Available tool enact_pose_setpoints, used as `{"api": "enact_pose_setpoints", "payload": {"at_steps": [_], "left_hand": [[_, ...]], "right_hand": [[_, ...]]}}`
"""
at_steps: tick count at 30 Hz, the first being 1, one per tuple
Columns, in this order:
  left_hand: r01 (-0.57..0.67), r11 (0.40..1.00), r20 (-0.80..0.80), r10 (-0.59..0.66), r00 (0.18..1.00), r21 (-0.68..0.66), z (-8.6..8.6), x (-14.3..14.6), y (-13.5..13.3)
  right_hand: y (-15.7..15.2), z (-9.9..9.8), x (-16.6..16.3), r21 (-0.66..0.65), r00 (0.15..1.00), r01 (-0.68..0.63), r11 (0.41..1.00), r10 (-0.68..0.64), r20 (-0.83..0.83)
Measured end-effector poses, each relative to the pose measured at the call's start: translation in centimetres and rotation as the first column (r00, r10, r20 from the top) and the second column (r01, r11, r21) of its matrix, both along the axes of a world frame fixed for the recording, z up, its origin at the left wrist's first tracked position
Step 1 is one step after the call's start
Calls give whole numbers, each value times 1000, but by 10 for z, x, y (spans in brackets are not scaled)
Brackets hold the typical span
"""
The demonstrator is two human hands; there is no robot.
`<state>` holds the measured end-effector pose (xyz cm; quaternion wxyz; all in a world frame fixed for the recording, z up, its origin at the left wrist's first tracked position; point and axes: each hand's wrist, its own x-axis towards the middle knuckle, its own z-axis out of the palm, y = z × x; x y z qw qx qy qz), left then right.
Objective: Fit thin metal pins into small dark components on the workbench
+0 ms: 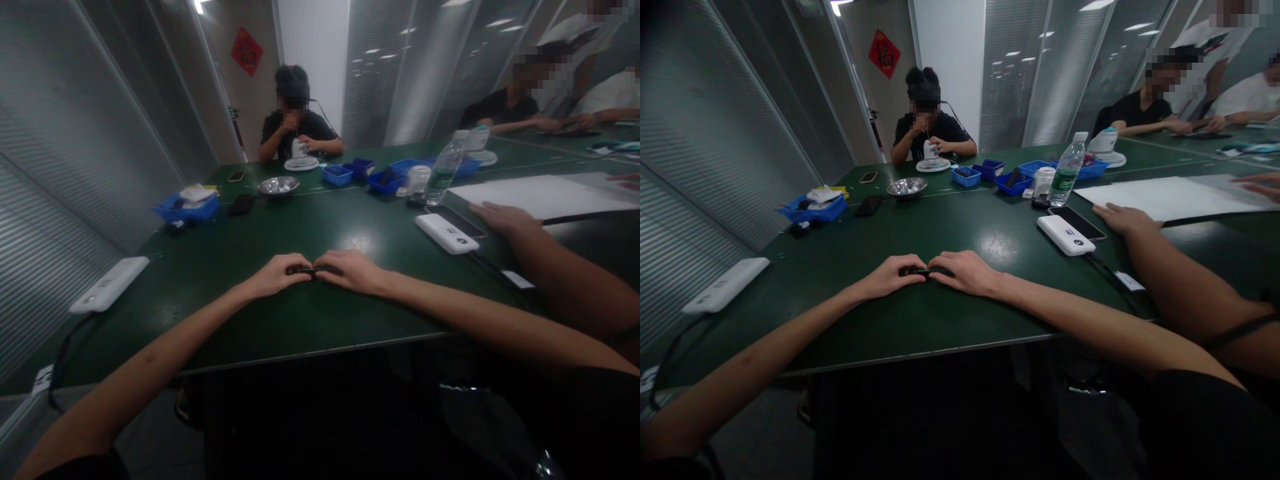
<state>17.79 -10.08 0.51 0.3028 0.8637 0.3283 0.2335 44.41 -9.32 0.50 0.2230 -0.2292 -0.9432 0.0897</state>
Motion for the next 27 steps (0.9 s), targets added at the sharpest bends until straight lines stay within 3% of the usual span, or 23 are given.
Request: {"api": "enact_pose_setpoints", "payload": {"at_steps": [4,13,20,27], "left_hand": [[-10,998,-16,11,1000,56,1,-1,0],[-107,992,-13,108,994,61,3,-6,0],[-59,996,-33,62,998,73,6,-7,-3],[-21,996,-38,24,999,85,5,-7,-1]], "right_hand": [[-2,1,-2,-9,999,28,1000,-28,-23],[5,-1,3,-82,950,273,959,-282,-132],[-2,6,7,-73,997,46,996,-51,-63],[-1,4,3,-51,999,44,998,-45,-16]]}}
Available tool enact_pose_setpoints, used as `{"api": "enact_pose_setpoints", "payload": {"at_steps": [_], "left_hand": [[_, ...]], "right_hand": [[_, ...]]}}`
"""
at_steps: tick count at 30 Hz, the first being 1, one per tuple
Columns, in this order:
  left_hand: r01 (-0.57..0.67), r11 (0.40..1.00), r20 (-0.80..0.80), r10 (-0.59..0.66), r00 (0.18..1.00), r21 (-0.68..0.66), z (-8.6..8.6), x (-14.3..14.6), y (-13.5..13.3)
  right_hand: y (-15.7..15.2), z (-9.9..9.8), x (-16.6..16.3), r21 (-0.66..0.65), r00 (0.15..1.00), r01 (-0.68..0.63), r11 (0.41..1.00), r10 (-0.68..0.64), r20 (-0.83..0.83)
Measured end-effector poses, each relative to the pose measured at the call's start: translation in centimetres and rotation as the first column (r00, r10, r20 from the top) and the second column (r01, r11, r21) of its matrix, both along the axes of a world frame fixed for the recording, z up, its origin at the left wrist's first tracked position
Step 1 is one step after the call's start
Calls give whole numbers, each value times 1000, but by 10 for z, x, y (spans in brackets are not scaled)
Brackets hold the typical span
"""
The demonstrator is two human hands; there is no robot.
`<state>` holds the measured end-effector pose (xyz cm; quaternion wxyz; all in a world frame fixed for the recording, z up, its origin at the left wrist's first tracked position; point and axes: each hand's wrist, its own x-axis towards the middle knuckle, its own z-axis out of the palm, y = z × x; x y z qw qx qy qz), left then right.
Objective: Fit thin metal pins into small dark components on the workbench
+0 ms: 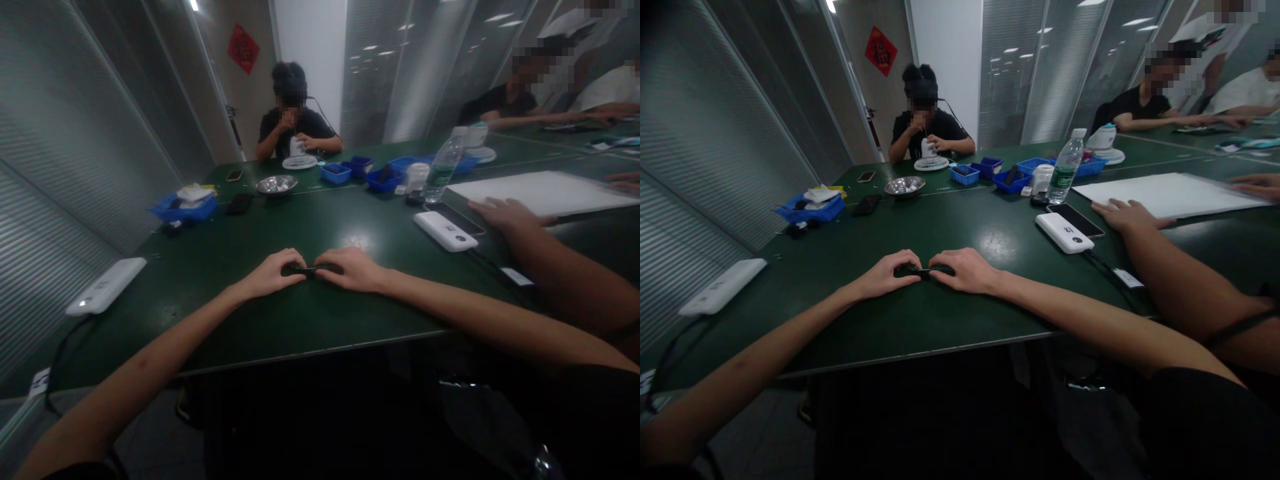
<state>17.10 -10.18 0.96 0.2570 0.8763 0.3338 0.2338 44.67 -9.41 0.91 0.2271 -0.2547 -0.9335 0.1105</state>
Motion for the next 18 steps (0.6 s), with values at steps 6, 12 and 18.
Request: {"api": "enact_pose_setpoints", "payload": {"at_steps": [6,12,18], "left_hand": [[-4,1000,5,4,1000,18,1,0,1],[-48,999,-11,48,999,16,0,-4,1],[12,998,-18,-14,1000,-64,-5,-14,8]], "right_hand": [[1,-1,-3,32,995,103,994,-103,-20],[5,-4,0,17,972,232,973,-231,-51],[7,-5,2,17,974,221,975,-220,-56]]}}
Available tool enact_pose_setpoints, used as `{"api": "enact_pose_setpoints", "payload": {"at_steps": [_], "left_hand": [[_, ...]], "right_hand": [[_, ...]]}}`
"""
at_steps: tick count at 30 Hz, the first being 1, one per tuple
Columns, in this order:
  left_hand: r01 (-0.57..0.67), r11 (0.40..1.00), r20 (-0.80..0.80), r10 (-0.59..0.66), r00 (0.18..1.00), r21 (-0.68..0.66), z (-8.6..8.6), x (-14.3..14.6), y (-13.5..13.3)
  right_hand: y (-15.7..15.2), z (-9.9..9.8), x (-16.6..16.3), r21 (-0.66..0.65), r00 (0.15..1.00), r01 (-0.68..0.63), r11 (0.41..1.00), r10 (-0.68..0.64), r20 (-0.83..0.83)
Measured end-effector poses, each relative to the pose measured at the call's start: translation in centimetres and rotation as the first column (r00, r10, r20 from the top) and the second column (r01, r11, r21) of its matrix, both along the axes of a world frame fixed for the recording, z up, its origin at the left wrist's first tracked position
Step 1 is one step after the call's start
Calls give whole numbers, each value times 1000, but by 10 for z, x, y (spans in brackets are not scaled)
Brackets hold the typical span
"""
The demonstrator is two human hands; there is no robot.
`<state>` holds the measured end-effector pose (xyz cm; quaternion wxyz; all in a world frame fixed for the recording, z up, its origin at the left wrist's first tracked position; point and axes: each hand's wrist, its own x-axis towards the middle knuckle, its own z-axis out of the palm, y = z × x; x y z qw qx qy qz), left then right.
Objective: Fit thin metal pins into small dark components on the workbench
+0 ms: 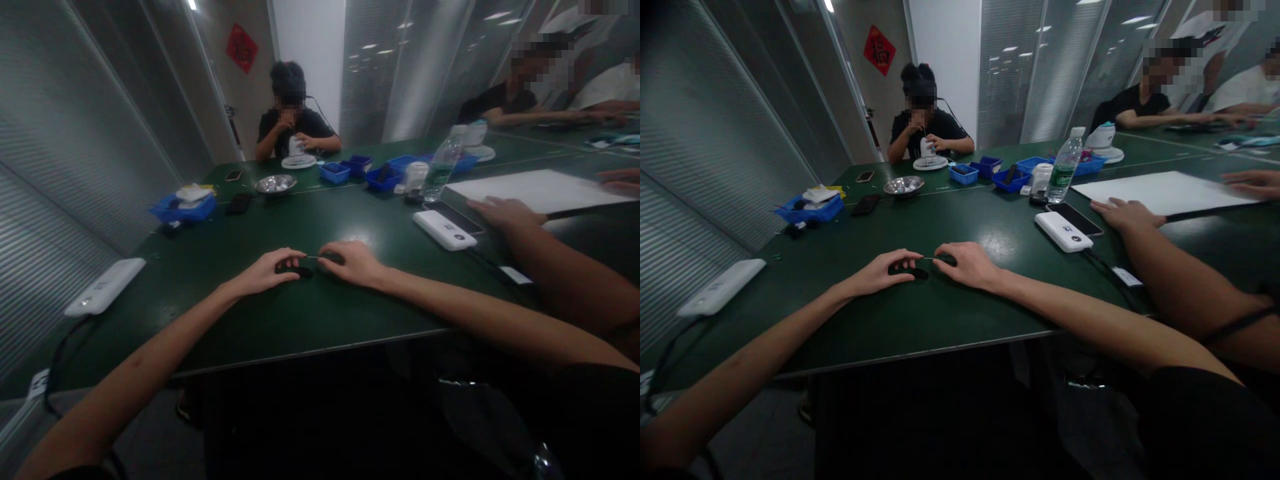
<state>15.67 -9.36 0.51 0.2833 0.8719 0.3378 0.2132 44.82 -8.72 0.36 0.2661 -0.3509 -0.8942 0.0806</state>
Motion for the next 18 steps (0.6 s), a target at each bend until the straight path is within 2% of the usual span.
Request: {"api": "enact_pose_setpoints", "payload": {"at_steps": [6,11,15,18], "left_hand": [[45,999,32,-45,998,-15,1,2,-3],[90,996,14,-90,996,-10,4,-2,-2],[-12,1000,-38,12,999,12,1,-33,19],[-188,982,-98,190,977,35,-2,-82,43]], "right_hand": [[5,-2,2,-34,993,99,994,-101,-53],[7,-3,3,-54,989,119,991,-123,-84],[4,0,3,-76,990,104,992,-111,-84],[3,3,3,-90,991,95,991,-102,-82]]}}
